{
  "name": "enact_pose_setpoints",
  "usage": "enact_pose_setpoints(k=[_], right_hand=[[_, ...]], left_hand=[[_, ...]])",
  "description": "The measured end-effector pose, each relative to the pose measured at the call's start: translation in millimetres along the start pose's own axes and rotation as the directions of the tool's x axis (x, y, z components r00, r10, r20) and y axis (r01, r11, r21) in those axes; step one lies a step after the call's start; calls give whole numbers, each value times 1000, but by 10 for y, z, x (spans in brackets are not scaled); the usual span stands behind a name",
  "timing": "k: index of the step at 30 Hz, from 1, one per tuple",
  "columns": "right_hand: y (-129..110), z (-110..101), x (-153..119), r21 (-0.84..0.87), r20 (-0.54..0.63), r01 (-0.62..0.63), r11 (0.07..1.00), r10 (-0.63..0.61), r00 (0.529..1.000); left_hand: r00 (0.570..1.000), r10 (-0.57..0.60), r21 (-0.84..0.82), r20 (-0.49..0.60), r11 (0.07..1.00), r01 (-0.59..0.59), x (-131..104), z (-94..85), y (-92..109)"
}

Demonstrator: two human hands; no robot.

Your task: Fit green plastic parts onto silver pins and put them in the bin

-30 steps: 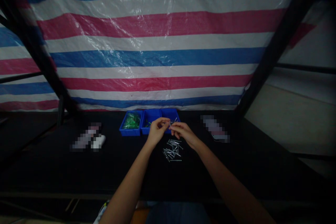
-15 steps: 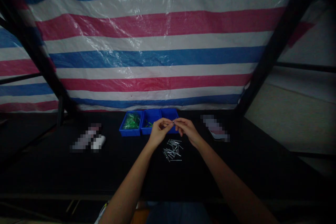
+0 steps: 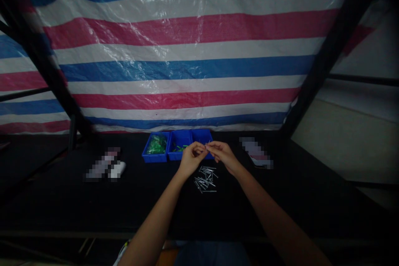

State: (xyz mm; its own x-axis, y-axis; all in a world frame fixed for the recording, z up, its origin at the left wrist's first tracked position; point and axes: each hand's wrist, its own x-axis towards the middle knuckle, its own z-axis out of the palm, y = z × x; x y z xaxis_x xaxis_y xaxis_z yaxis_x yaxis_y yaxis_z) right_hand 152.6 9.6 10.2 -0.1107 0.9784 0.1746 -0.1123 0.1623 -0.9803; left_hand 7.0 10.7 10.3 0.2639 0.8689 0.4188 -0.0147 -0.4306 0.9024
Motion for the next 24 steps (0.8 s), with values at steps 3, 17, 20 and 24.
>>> enact_pose_setpoints(k=[3,17,20,24], right_hand=[[32,-33,27,-59,-44,43,997,-46,998],[41,-151,18,-798,-22,253,547,-447,894],[-14,-85,-35,-750,125,291,594,-305,944],[-15,-11,-100,-755,293,300,583,-110,950]], left_hand=[[1000,13,89,-12,996,-12,-6,-26,23],[940,81,215,-333,976,-8,37,-179,76],[935,83,218,-345,976,-6,37,-192,73],[921,103,203,-376,979,-26,43,-215,76]])
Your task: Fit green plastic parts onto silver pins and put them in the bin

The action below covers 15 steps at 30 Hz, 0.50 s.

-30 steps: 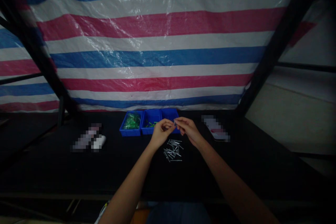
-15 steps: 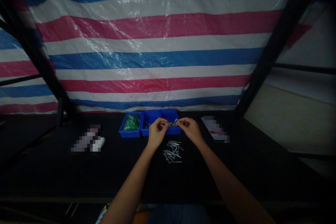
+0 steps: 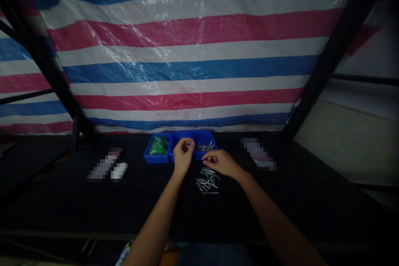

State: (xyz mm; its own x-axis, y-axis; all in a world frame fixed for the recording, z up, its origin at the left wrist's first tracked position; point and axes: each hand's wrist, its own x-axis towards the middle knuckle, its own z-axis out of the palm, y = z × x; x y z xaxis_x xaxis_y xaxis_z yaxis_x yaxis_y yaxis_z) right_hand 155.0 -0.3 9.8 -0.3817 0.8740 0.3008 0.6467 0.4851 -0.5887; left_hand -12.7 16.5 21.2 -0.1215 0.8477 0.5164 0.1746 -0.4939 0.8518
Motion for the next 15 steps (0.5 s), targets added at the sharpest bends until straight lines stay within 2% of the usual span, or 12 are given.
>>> enact_pose_setpoints(k=[3,6,10,15], right_hand=[[-6,55,-17,-59,133,26,998,-18,991],[0,98,-17,-127,204,36,991,-10,979],[-14,112,-12,-150,222,36,988,-2,975],[-28,107,-25,-98,206,7,995,14,978]], left_hand=[[1000,-10,-17,-23,1000,10,14,-14,0],[999,-21,-27,-28,999,20,23,-25,5],[999,-20,-46,-26,999,19,27,-29,13],[999,-24,-63,-26,998,23,29,-23,5]])
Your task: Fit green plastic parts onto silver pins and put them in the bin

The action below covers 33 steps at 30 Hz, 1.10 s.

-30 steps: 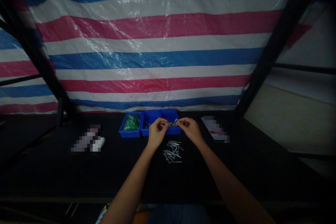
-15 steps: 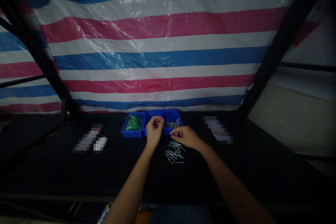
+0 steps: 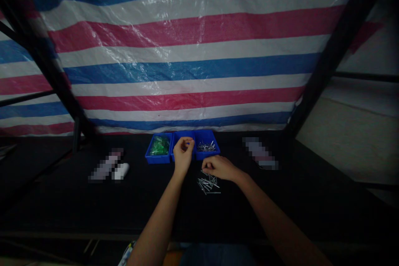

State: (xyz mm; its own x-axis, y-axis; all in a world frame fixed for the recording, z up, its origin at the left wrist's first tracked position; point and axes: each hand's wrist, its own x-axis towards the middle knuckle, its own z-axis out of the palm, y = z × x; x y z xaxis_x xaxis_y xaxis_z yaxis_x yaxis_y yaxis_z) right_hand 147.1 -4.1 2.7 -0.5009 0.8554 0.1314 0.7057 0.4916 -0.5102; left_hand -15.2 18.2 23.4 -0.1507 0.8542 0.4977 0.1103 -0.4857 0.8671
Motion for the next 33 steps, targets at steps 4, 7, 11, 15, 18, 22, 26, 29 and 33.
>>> enact_pose_setpoints(k=[4,7,11,15,18,22,26,29,33], right_hand=[[5,35,28,213,-48,30,977,-20,999],[-12,39,62,530,-85,58,846,-15,996],[-40,-33,78,818,-145,57,572,109,983],[-23,-88,87,915,-167,75,396,204,965],[14,-73,96,935,-142,53,350,233,962],[47,-44,98,939,-121,35,341,234,965],[37,-58,96,937,-126,31,349,255,959],[21,-80,93,935,-118,11,355,280,953],[18,-93,91,933,-137,25,359,291,947]], left_hand=[[1000,-7,-16,-5,1000,7,9,4,-9],[1000,-8,-25,3,1000,8,15,7,-3],[998,-2,-49,62,999,5,2,26,30],[983,29,18,179,999,-33,-61,60,86],[957,87,157,277,978,-134,-122,76,134],[919,166,278,357,921,-274,-166,79,172],[921,187,282,343,914,-290,-166,85,156],[924,187,273,333,919,-285,-164,92,131],[933,169,306,317,913,-269,-168,97,112]])
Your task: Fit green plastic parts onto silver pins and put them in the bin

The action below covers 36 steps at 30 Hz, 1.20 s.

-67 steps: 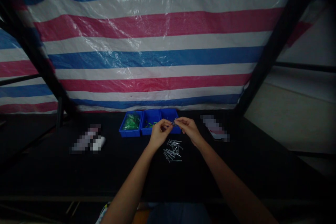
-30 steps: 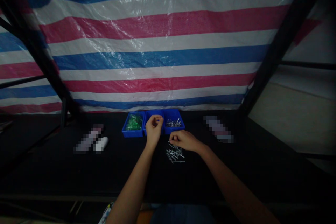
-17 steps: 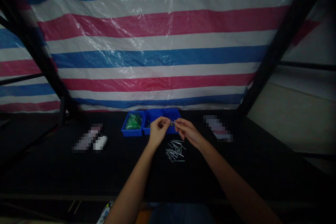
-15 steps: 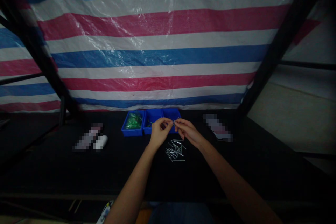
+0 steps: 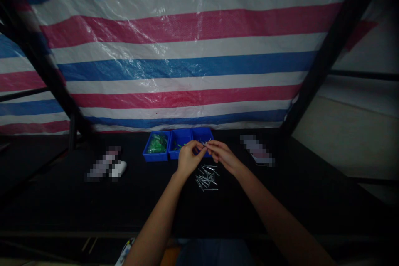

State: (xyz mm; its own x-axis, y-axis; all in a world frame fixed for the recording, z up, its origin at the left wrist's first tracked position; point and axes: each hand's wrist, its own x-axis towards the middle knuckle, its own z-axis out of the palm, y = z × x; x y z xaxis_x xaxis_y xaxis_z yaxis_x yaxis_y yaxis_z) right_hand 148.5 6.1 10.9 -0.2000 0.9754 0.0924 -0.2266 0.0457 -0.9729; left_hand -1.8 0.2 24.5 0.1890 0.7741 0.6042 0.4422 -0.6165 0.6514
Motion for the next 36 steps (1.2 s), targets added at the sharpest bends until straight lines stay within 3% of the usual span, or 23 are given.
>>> enact_pose_setpoints(k=[8,18,36], right_hand=[[29,-1,14,-3,-25,52,999,-52,998],[-10,14,-8,37,31,60,997,-62,998],[-5,37,5,-82,-8,131,988,-132,991]], left_hand=[[997,-5,1,71,1000,5,0,0,13],[1000,-3,-54,26,999,4,12,-17,1],[999,-1,-53,35,999,3,12,-12,-23]])
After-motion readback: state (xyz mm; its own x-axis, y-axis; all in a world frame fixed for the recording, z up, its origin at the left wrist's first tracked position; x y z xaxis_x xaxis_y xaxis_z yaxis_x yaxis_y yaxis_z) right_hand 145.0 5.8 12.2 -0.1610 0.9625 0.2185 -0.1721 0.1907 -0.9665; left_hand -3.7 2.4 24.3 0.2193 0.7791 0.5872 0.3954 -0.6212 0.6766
